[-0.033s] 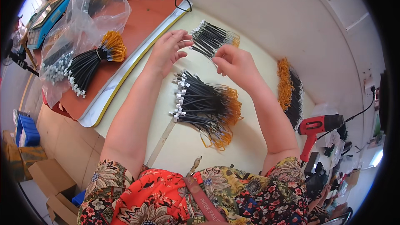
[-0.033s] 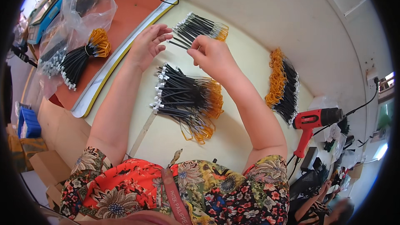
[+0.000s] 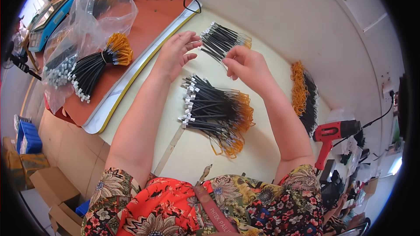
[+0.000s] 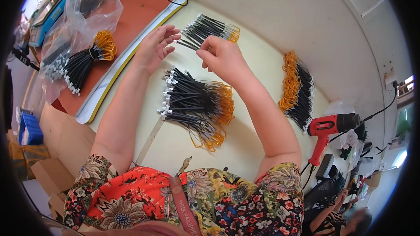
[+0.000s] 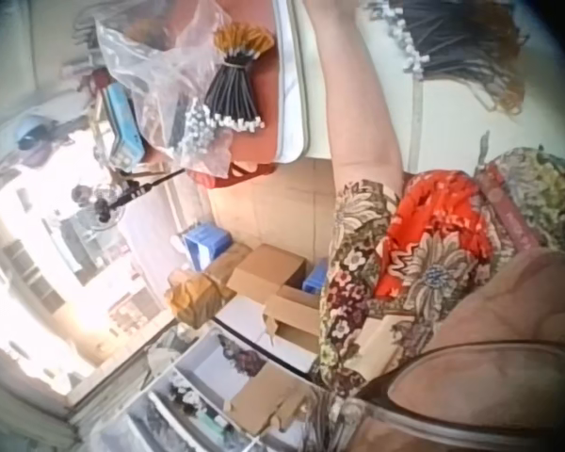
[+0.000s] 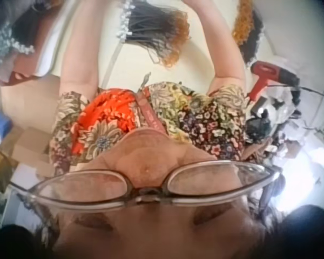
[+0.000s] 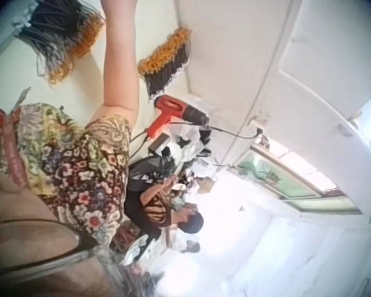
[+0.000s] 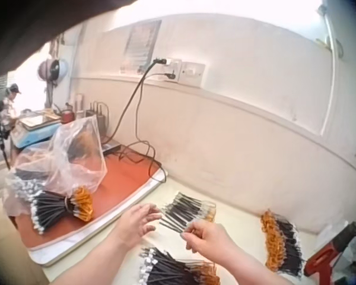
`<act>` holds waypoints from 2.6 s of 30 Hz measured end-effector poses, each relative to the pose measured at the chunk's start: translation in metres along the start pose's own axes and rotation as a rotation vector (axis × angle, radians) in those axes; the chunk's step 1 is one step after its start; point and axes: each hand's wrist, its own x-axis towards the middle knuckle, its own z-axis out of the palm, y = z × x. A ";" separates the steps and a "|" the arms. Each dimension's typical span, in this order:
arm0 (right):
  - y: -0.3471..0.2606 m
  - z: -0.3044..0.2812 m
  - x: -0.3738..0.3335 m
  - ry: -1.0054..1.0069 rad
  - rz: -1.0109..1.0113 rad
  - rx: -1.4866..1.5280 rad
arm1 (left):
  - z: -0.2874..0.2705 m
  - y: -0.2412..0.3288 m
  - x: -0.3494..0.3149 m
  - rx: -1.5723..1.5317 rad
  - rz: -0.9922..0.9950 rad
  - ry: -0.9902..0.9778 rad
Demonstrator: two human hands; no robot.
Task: The person organizes and bundles small wires with white connectors by hand on a workbench.
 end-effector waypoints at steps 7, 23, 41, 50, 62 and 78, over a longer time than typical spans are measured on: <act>0.006 0.006 0.024 -0.201 0.181 0.447 | -0.004 0.002 0.001 -0.102 -0.047 -0.234; 0.007 0.013 0.013 -0.334 0.100 0.088 | -0.008 0.000 0.005 -0.104 0.192 0.030; 0.021 0.013 0.045 -0.162 0.021 -0.014 | 0.001 0.005 0.001 -0.134 0.088 -0.057; 0.014 0.012 0.039 -0.124 0.050 -0.152 | -0.008 0.001 0.004 -0.016 0.139 0.020; 0.021 0.012 0.043 -0.080 0.056 -0.204 | -0.008 0.000 0.005 -0.022 0.122 0.063; 0.046 0.009 0.065 0.026 -0.043 -0.532 | -0.017 -0.005 0.010 0.046 0.077 0.241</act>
